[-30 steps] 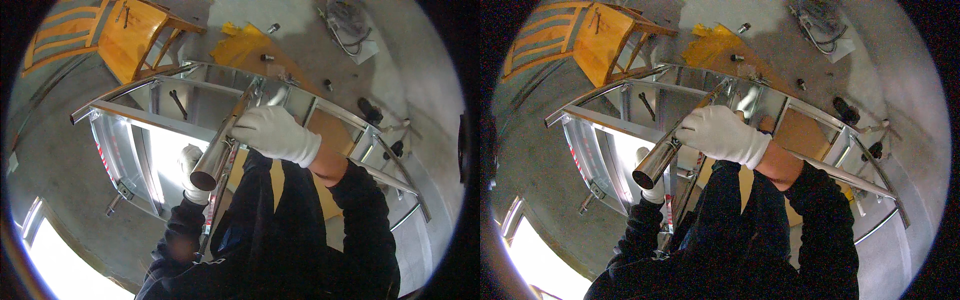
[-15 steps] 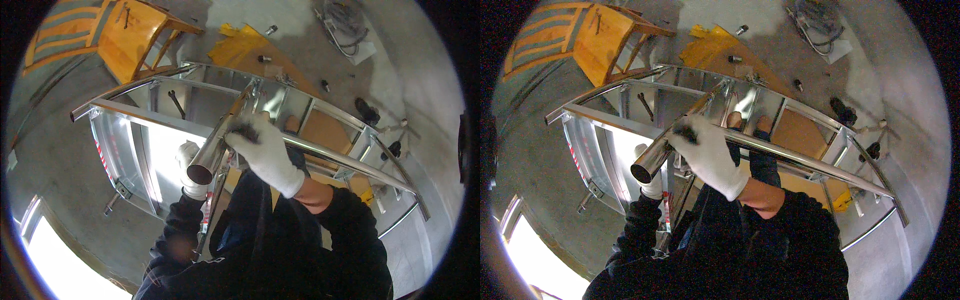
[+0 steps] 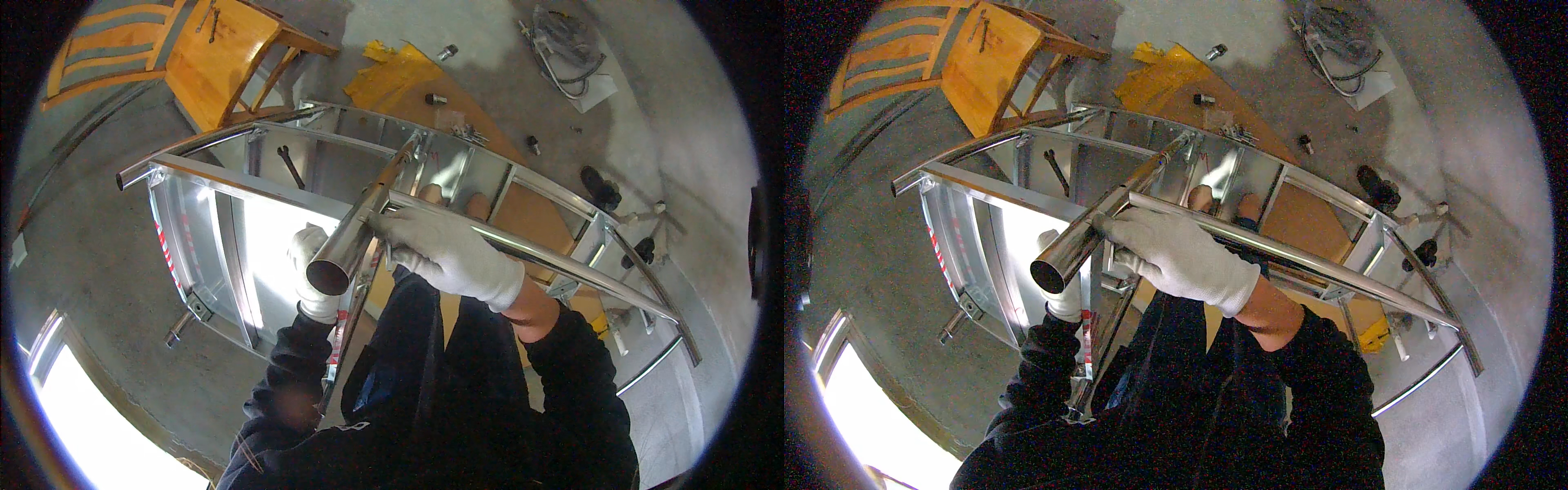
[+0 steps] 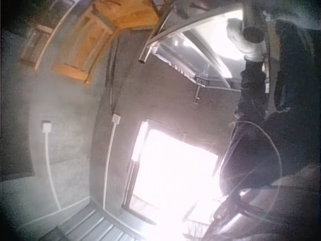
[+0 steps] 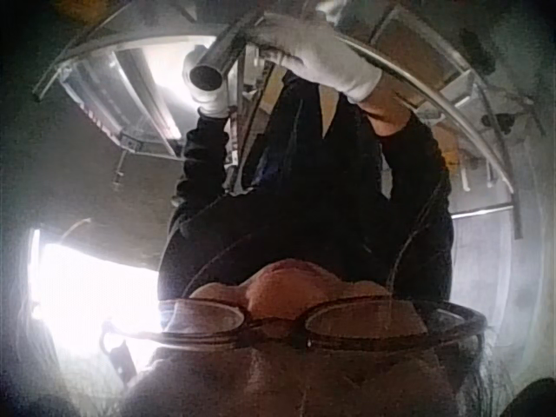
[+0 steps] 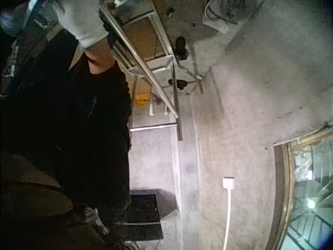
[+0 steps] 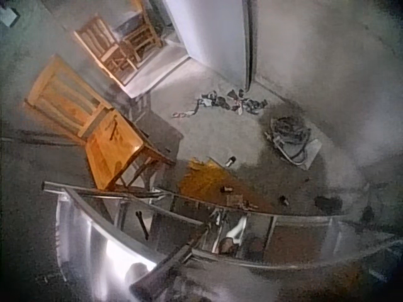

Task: The person assembles a metal shelving unit by inserting vertical poles into the frame and tightening nuts with a wrench. They work on multiple joints, securing the structure while kneeling on the floor.

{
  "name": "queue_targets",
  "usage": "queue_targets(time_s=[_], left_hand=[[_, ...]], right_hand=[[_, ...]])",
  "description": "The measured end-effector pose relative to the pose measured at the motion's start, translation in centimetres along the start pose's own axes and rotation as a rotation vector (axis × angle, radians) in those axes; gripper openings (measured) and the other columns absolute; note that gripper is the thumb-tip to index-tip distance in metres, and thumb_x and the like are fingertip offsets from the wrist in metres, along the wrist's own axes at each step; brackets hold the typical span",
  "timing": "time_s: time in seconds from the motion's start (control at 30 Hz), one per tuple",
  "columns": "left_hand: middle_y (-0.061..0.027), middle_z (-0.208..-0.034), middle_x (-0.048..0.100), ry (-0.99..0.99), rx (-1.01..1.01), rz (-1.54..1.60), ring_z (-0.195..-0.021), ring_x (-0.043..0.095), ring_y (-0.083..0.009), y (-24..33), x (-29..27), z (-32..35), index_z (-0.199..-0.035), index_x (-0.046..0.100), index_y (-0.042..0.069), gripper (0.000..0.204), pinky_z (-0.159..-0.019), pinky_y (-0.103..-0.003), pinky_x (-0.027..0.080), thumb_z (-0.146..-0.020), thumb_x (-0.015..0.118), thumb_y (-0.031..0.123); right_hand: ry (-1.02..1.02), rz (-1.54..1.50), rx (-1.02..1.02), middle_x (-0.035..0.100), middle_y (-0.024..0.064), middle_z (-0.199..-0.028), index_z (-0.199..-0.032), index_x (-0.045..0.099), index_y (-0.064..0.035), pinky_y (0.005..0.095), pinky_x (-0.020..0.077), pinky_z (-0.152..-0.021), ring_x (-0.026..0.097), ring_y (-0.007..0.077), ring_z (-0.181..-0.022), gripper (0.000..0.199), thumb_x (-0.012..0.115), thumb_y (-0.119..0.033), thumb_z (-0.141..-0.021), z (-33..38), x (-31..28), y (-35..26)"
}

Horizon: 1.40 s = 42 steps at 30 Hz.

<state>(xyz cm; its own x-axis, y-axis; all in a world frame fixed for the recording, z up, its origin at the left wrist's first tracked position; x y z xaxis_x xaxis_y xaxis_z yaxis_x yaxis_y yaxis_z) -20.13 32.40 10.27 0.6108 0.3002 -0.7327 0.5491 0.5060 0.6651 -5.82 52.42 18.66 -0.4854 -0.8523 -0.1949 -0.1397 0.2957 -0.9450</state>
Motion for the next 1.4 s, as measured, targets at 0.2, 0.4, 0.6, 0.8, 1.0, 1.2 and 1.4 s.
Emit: queue_targets(time_s=[0.2,0.4,0.6,0.8,1.0,1.2,1.4], left_hand=[[-0.0129,-0.122,0.053,-0.036,-0.007,0.026,-0.11,0.054,-0.0202,0.0,-0.1,-0.1,-0.132,0.039,0.0,0.043,-0.094,-0.032,0.046,-0.096,0.054,0.017],[-0.013,-0.122,0.052,-0.024,-0.068,0.083,-0.11,0.053,-0.02,-0.5,-0.1,0.0,-0.13,0.04,-0.002,0.043,-0.095,-0.032,0.045,-0.095,0.056,0.016],[-0.0126,-0.119,0.053,-0.001,-0.055,0.113,-0.11,0.053,-0.0204,0.1,-0.3,-0.4,-0.131,0.039,-0.001,0.044,-0.095,-0.032,0.045,-0.094,0.057,0.014],[-0.012,-0.113,0.053,-0.009,-0.04,0.119,-0.105,0.054,-0.0213,0.1,0.1,-0.2,-0.126,0.04,0.001,0.044,-0.092,-0.033,0.046,-0.089,0.06,0.011],[-0.0117,-0.112,0.053,-0.007,-0.027,0.084,-0.102,0.056,-0.021,-0.3,0.1,-0.1,-0.123,0.04,0.002,0.039,-0.09,-0.033,0.048,-0.09,0.058,0.014],[-0.0115,-0.114,0.054,-0.083,-0.004,0.023,-0.102,0.057,-0.0183,-1.6,0.4,0.2,-0.129,0.037,0.002,0.042,-0.09,-0.032,0.049,-0.095,0.055,0.017],[-0.0109,-0.109,0.059,0.038,-0.247,0.368,-0.096,0.059,-0.0178,1.8,-0.6,-0.9,-0.123,0.043,-0.001,0.036,-0.084,-0.03,0.049,-0.094,0.056,0.016]], right_hand=[[0.037,0.106,0.11,0.059,0.0126,-0.1,-0.099,0.066,-0.0038,0.0339,0.0506,-0.071,0.062,0.0269,-0.087,0.024,0.071,-0.016,-0.079,-1.3,-1.1,-0.1],[0.057,0.131,0.226,0.063,0.0127,-0.094,-0.102,0.064,0.0003,0.0312,0.0514,-0.069,0.064,0.0233,-0.077,0.025,0.07,-0.006,-0.079,-2.6,-0.5,1.5],[0.113,-0.196,0.457,0.066,0.0118,-0.109,-0.116,0.059,0.0011,0.028,0.0509,-0.076,0.063,0.0135,-0.087,0.035,0.067,-0.005,-0.082,-4.0,-0.1,6.3],[-0.064,-0.565,0.856,0.067,0.0109,-0.097,-0.113,0.061,0.0037,0.0247,0.0493,-0.07,0.062,0.0123,-0.082,0.03,0.061,-0.003,-0.084,-0.6,3.1,8.5],[0.186,-0.392,0.711,0.065,0.0083,-0.096,-0.115,0.06,0.0037,0.0216,0.047,-0.064,0.06,0.0087,-0.077,0.036,0.064,-0.009,-0.081,0.4,-1.5,8.1],[0.162,-0.681,1.004,0.063,0.004,-0.095,-0.095,0.062,-0.0004,0.0234,0.0461,-0.062,0.061,0.0113,-0.078,0.022,0.07,-0.007,-0.076,3.0,-1.2,7.2],[0.339,-0.112,0.371,0.061,0.0105,-0.092,-0.093,0.061,-0.0046,0.0336,0.0486,-0.064,0.062,0.0262,-0.078,0.021,0.07,-0.005,-0.074,2.4,-2.5,3.9]])
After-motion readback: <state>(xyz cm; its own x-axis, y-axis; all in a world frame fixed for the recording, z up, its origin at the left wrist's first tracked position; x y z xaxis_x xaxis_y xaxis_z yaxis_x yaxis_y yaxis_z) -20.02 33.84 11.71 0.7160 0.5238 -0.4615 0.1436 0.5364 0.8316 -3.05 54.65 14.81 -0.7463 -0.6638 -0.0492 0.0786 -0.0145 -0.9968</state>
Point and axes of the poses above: each hand's wrist, its own z-axis away from the middle knuckle, its own x-axis out of the palm, y = z × x, the point moved 10 cm from there along -z, towards the middle knuckle
